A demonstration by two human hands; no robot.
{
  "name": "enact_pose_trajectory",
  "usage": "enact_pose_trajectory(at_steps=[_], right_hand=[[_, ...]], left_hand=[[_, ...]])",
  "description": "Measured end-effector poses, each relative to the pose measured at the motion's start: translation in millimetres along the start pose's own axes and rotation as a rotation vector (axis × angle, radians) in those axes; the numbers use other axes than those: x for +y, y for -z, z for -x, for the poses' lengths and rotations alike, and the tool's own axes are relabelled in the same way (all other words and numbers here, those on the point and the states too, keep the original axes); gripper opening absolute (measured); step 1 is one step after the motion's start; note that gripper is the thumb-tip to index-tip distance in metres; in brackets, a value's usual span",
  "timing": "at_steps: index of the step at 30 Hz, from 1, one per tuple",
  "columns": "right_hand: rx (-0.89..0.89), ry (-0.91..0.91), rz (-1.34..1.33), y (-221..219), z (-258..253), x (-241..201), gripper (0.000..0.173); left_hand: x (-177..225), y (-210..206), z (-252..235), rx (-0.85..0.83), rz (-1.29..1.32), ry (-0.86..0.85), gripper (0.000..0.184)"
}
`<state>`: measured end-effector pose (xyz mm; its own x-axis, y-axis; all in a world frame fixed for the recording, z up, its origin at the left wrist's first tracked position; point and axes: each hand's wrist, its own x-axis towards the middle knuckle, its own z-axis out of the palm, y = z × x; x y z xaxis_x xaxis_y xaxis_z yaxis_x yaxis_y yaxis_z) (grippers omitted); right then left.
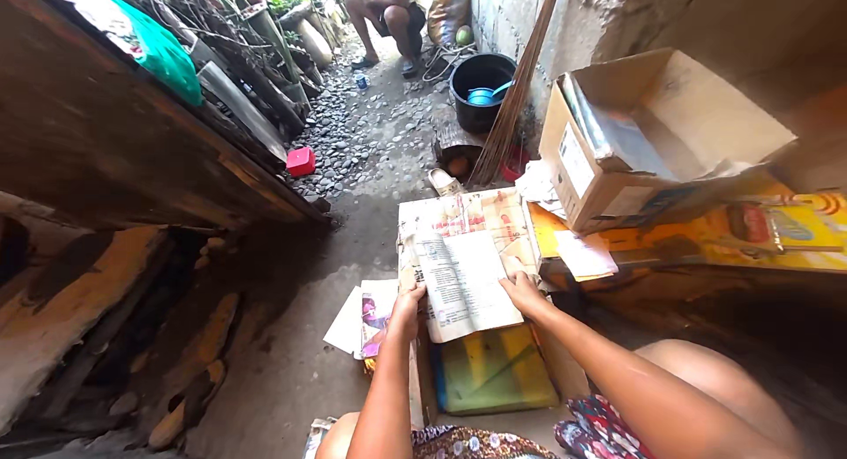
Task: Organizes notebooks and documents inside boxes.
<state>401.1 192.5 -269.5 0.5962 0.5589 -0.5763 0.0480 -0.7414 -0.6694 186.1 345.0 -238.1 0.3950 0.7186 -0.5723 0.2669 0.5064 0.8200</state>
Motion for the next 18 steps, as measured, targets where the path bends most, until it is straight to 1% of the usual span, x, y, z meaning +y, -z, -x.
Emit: enact_pose_trajectory(at_steps=[3,6,11,14,18], right_hand=[[0.000,-0.032,-0.023,-3.9,-2.1,-2.4,0.066],[-0.020,-0.075,-0.047,-12.5,-0.7,-0.5,0.067],[-0.044,-0.061,-0.084,-15.2,-2.2,5.0,0.068],[-0.058,-0.055,-0.128,-12.5,-5.0,8.4,0.069],[-0.051,-0.049,-0.166,-11.0,-6.0,12.1,0.067]], left_hand=[[-9.7,-15.9,-2.8,-0.102,-0.008,-0.014,0.030],[-17.8,-30.2,-4.8,-0.169,-0.025,0.026,0.032],[-24.9,-44.3,-5.6,-0.191,0.010,0.121,0.036],[-25.4,-47.1,-5.2,-0.171,-0.001,0.132,0.036],[-23.3,-44.0,-8.1,-0.041,-0.062,0.069,0.028]])
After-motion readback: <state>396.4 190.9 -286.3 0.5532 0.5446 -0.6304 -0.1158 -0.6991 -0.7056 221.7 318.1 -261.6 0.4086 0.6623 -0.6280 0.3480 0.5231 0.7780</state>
